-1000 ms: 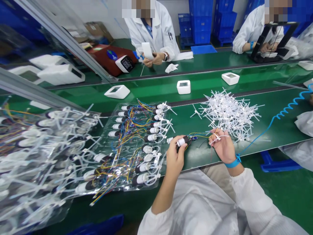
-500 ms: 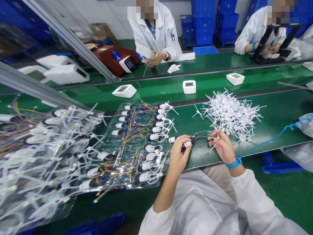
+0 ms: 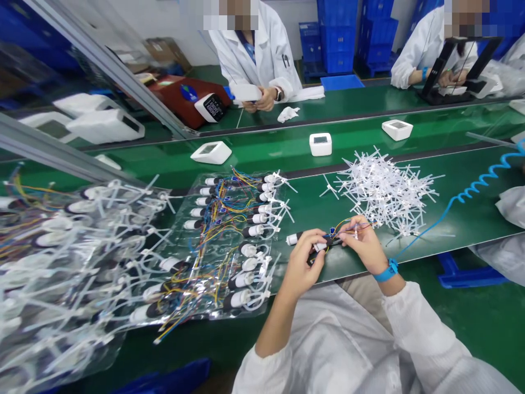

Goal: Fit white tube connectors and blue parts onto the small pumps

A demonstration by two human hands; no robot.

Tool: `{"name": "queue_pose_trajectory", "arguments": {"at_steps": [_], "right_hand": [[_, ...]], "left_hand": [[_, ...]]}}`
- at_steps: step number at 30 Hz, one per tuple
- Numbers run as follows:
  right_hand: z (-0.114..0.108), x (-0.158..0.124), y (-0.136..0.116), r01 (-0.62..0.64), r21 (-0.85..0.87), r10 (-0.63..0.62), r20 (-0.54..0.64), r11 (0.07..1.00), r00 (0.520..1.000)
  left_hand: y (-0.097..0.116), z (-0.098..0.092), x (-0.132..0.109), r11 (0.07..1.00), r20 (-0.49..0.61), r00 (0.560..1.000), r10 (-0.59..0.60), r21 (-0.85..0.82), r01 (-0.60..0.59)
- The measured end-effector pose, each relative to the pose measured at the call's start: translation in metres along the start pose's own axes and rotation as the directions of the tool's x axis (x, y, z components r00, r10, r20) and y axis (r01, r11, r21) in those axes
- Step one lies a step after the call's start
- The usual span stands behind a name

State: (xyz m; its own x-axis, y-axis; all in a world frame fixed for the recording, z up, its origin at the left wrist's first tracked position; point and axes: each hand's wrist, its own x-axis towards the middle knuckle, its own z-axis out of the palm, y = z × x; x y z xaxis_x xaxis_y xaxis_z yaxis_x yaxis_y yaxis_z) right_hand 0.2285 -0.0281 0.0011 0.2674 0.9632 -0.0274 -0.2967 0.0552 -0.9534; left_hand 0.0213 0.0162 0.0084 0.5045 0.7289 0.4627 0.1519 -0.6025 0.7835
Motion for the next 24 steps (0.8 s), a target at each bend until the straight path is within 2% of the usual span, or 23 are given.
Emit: {"name": "queue_pose_trajectory", "arguments": {"at_steps": [4, 9, 13, 24], "right_hand": [[-0.004, 0.001, 0.003, -0.013, -0.037, 0.010, -0.069, 0.999, 0.998], [-0.008, 0.000, 0.005, 0.013, -0.075, -0.018, -0.067, 0.997, 0.998], [-0.009, -0.002, 0.006, 0.006, -0.044, -0.008, -0.054, 0.999, 0.998], [-0.008, -0.003, 0.003, -0.027, 0.077, 0.035, -0.103, 0.997, 0.994]], "left_hand": [[0.002, -0.001, 0.000, 0.999, 0.016, 1.000, -0.023, -0.028, 0.023], [0.001, 0.001, 0.000, 0.997, 0.013, 0.999, -0.043, -0.065, 0.044], [0.000, 0.001, 0.001, 0.999, 0.002, 0.999, -0.032, 0.022, 0.032], [-0.003, 0.006, 0.001, 0.976, -0.093, 0.982, -0.166, 0.127, 0.177]]}}
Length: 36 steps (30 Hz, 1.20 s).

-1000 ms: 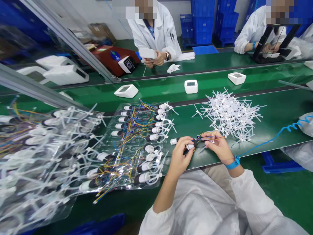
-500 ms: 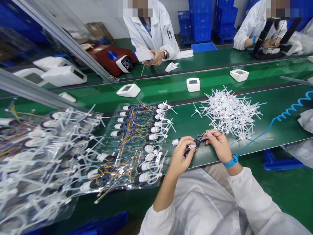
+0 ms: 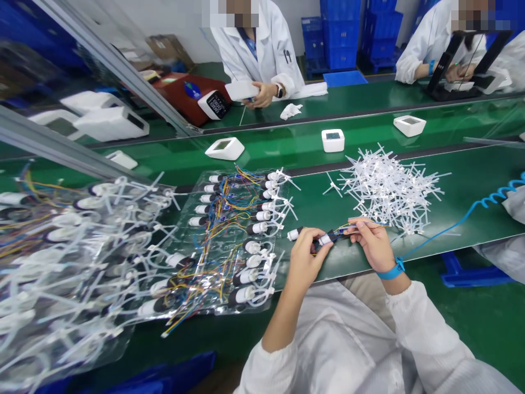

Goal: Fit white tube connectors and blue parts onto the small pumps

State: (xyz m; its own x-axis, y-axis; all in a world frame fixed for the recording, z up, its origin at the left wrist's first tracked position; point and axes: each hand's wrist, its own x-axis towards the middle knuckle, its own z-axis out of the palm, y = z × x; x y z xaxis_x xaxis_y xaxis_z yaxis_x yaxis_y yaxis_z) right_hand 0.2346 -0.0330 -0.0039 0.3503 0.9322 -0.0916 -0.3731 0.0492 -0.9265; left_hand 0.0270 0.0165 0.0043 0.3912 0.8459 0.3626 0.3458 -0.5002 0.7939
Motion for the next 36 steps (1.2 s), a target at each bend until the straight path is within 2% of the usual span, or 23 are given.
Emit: {"name": "queue_pose_trajectory", "arguments": {"at_steps": [9, 15, 19, 23, 28, 31, 33, 36], "right_hand": [[0.008, -0.001, -0.009, -0.020, 0.064, 0.025, -0.079, 0.998, 0.997], [0.009, 0.000, -0.010, -0.018, 0.105, 0.025, -0.069, 0.994, 0.997], [0.008, 0.000, -0.009, -0.020, 0.093, 0.026, -0.065, 0.995, 0.998], [0.008, 0.001, -0.010, -0.015, 0.087, 0.021, -0.069, 0.996, 0.997], [0.007, 0.001, -0.010, -0.005, 0.107, 0.011, -0.063, 0.994, 0.998], [0.006, 0.000, -0.010, -0.004, 0.118, 0.010, -0.053, 0.993, 0.999], [0.006, -0.001, -0.010, -0.005, 0.119, 0.011, -0.047, 0.993, 0.999], [0.005, -0.002, -0.011, -0.014, 0.115, 0.020, -0.046, 0.993, 0.999]], "left_hand": [[-0.003, 0.001, -0.001, 0.999, -0.052, 0.998, 0.032, 0.042, -0.030], [-0.001, 0.002, -0.003, 0.999, 0.033, 0.998, 0.045, 0.017, -0.046], [0.000, 0.000, -0.001, 0.998, -0.007, 0.998, 0.065, -0.019, -0.066], [0.001, -0.002, 0.000, 0.999, -0.032, 0.999, -0.009, -0.045, 0.007], [0.000, -0.002, -0.004, 0.980, 0.058, 0.994, -0.095, -0.167, 0.104], [-0.002, -0.001, -0.008, 0.943, 0.071, 0.985, -0.155, -0.288, 0.169], [-0.004, 0.000, -0.010, 0.907, 0.067, 0.979, -0.192, -0.369, 0.203], [-0.005, 0.001, -0.011, 0.892, 0.016, 0.981, -0.194, -0.414, 0.183]]}}
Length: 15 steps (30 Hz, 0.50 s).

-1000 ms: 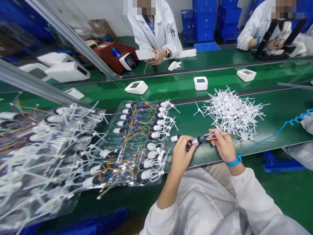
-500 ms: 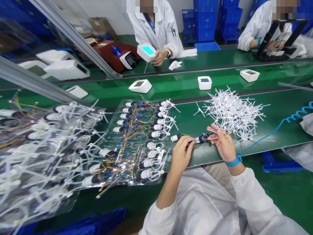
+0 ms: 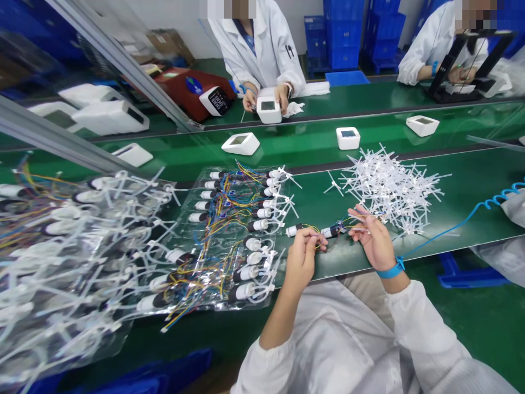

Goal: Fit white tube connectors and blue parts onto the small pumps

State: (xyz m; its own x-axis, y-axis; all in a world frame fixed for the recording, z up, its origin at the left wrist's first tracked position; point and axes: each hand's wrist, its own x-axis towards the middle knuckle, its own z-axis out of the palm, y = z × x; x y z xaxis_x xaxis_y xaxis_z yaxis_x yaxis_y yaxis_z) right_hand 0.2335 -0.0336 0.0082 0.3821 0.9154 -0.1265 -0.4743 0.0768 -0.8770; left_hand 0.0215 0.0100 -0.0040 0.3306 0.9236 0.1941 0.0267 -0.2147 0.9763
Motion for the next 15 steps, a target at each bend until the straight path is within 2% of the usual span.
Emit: {"name": "queue_pose_trajectory", "arguments": {"at_steps": [4, 9, 12, 15], "right_hand": [[0.000, -0.001, -0.002, -0.007, -0.015, 0.007, -0.012, 1.000, 1.000], [0.001, -0.001, -0.002, 0.003, 0.026, -0.004, 0.028, 1.000, 1.000], [0.001, -0.001, 0.000, -0.004, 0.025, 0.003, 0.041, 1.000, 0.999], [-0.001, 0.000, 0.004, 0.008, 0.018, -0.009, 0.050, 1.000, 0.999]], "left_hand": [[0.001, 0.000, -0.001, 0.996, -0.070, 0.997, 0.026, -0.084, -0.032], [0.009, 0.000, 0.002, 0.968, -0.091, 0.996, -0.020, -0.249, -0.004], [0.021, 0.000, 0.007, 0.972, -0.073, 0.996, -0.049, -0.233, 0.031], [0.039, 0.000, 0.015, 0.990, -0.036, 0.998, -0.053, -0.133, 0.048]]}}
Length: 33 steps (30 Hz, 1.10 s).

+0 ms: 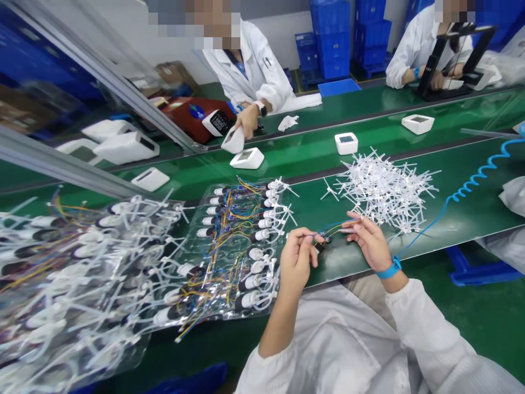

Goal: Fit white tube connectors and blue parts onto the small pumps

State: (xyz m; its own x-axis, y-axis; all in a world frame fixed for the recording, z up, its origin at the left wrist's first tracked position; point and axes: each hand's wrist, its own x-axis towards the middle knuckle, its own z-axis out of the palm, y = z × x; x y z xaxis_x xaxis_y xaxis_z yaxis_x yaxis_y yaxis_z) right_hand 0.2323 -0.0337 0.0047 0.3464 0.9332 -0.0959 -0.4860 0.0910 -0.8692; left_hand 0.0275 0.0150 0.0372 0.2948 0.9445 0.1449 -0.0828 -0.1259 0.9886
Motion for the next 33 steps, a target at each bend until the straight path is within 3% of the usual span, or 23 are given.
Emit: {"name": "queue_pose_trajectory", "arguments": {"at_steps": [6, 10, 14, 17, 21, 25, 28, 31, 33], "right_hand": [[-0.004, 0.000, 0.004, -0.011, 0.003, 0.011, 0.008, 1.000, 1.000], [-0.004, 0.000, 0.004, -0.025, 0.040, 0.025, 0.007, 0.999, 1.000], [-0.005, 0.000, 0.004, -0.015, 0.057, 0.014, 0.019, 0.998, 1.000], [-0.006, 0.000, 0.005, -0.005, 0.069, 0.004, 0.013, 0.998, 1.000], [-0.006, 0.000, 0.006, -0.035, 0.120, 0.035, 0.007, 0.992, 0.999], [-0.005, 0.000, 0.005, -0.050, 0.160, 0.049, 0.005, 0.986, 0.999], [-0.004, 0.000, 0.004, -0.043, 0.172, 0.046, -0.014, 0.984, 0.999], [-0.005, 0.000, 0.004, -0.036, 0.197, 0.044, -0.034, 0.980, 0.998], [-0.005, 0.001, 0.005, -0.028, 0.218, 0.040, -0.050, 0.976, 0.998]], "left_hand": [[0.037, 0.008, 0.015, 0.953, 0.089, 0.996, -0.019, 0.303, -0.009], [0.059, 0.012, 0.020, 0.885, 0.199, 0.977, 0.073, 0.438, -0.155], [0.083, 0.016, 0.019, 0.852, 0.308, 0.948, 0.085, 0.470, -0.230], [0.096, 0.017, 0.017, 0.929, 0.347, 0.938, -0.027, 0.354, -0.104], [0.095, 0.017, 0.022, 0.979, 0.340, 0.927, -0.156, 0.178, 0.100], [0.081, 0.014, 0.037, 0.990, 0.213, 0.967, -0.140, 0.044, 0.134], [0.074, 0.007, 0.043, 0.976, 0.174, 0.963, -0.207, -0.027, 0.215], [0.070, -0.001, 0.042, 0.957, 0.176, 0.944, -0.278, -0.028, 0.287], [0.066, -0.008, 0.037, 0.968, 0.145, 0.958, -0.247, 0.077, 0.238]]}}
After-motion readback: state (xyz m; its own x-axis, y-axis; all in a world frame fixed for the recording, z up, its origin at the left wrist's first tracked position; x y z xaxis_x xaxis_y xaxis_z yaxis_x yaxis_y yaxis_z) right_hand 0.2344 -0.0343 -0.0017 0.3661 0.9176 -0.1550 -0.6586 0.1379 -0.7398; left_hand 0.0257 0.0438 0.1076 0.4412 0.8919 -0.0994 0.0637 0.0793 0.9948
